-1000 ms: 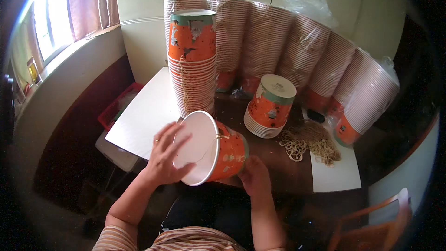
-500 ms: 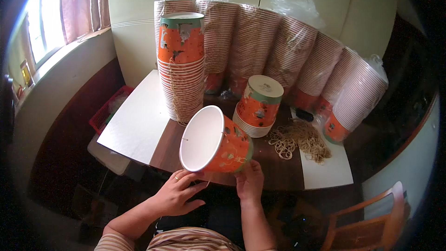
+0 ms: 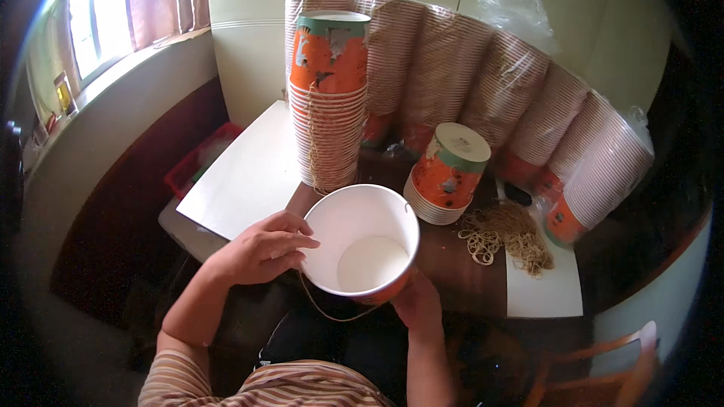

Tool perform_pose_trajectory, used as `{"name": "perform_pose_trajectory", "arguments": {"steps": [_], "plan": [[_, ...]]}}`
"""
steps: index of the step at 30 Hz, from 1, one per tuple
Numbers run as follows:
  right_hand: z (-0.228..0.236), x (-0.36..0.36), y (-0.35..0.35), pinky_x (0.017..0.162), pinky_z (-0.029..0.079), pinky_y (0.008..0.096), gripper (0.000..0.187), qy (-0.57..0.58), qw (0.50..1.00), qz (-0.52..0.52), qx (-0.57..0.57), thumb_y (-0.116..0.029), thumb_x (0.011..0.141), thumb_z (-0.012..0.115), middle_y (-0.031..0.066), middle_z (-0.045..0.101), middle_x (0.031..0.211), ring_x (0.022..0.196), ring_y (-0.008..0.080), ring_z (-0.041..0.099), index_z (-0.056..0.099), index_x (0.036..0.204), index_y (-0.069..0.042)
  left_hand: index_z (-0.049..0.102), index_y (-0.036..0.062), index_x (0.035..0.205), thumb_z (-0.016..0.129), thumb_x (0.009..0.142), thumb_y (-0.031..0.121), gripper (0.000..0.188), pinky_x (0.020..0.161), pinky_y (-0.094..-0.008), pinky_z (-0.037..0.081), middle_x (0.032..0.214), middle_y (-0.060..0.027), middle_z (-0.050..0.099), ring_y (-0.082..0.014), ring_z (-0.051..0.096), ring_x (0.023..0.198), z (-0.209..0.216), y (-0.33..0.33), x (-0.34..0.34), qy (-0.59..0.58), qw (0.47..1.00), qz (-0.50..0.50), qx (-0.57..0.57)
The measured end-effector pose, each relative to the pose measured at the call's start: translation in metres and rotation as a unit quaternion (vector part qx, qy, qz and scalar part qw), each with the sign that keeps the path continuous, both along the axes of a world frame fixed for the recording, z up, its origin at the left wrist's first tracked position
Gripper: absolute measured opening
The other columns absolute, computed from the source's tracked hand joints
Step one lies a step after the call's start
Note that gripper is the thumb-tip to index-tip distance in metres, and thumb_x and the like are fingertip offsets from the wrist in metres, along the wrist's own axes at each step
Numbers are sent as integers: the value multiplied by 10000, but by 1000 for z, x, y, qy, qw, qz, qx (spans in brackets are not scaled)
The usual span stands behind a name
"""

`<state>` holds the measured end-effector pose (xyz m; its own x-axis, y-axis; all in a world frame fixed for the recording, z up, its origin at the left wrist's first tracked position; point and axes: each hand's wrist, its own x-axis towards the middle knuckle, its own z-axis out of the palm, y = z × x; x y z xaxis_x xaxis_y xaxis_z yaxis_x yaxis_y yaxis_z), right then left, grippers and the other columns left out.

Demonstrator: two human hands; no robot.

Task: Manually tying elastic bands around stacks of paper cups for packaging.

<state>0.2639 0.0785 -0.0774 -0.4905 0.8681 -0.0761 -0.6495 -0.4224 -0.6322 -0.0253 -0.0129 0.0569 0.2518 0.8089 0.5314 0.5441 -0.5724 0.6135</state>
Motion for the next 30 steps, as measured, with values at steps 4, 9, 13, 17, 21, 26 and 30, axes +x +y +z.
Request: {"name": "perform_pose_trajectory", "arguments": {"steps": [4, 9, 13, 17, 21, 26, 30], "plan": [[-8, 1, 0, 1018, 414, 426, 440, -12, 997, 20, -74, -148, 920, 484, 155, 498, 1322, 1209, 274, 495, 425, 1320, 27, 651, 12, 1063, 605, 864, 56, 209, 803, -331, 504, 1039, -141, 596, -281, 616, 931, 17, 6, -8, 11, 989, -120, -83], [-25, 1, 7, 1025, 415, 434, 473, 192, 958, 152, -147, -88, 882, 492, 168, 485, 1336, 1234, 288, 479, 413, 1338, 10, 665, -9, 1022, 604, 886, 116, 195, 780, -322, 507, 957, -129, 633, -254, 635, 885, 35, 5, -2, 31, 974, -155, -161], [-15, -10, 1, 1029, 416, 437, 487, 83, 985, 75, -135, -78, 872, 499, 170, 478, 1342, 1240, 292, 473, 408, 1343, 4, 669, -9, 1013, 606, 885, 124, 195, 753, -321, 506, 939, -127, 636, -249, 634, 851, 34, 7, -1, 35, 969, -170, -174], [-14, -10, -2, 1029, 420, 436, 487, 77, 987, 64, -125, -83, 876, 497, 172, 473, 1347, 1241, 298, 472, 402, 1345, 6, 680, 0, 994, 626, 872, 97, 165, 727, -308, 517, 926, -121, 640, -230, 638, 827, 32, 7, 3, 32, 971, -176, -158], [-16, -12, -1, 1036, 407, 453, 470, 81, 985, 67, -134, -96, 889, 480, 170, 472, 1350, 1241, 300, 472, 410, 1344, -2, 682, 1, 948, 651, 842, 62, 126, 715, -314, 540, 914, -113, 645, -233, 654, 810, 33, 3, 10, 67, 983, -133, -107], [-22, -12, 1, 1038, 400, 462, 455, 96, 982, 72, -143, -110, 900, 464, 161, 476, 1350, 1242, 297, 472, 418, 1341, -7, 650, -7, 904, 656, 814, 48, 106, 696, -341, 534, 892, -107, 630, -270, 648, 776, 27, -1, 14, 76, 992, -101, -26], [-19, -14, -2, 1035, 402, 463, 453, 93, 985, 70, -126, -113, 899, 468, 160, 480, 1346, 1243, 296, 472, 422, 1337, -8, 634, -14, 912, 652, 812, 43, 118, 685, -352, 522, 896, -107, 624, -280, 642, 760, 25, -2, 13, 59, 993, -98, -22]]}}
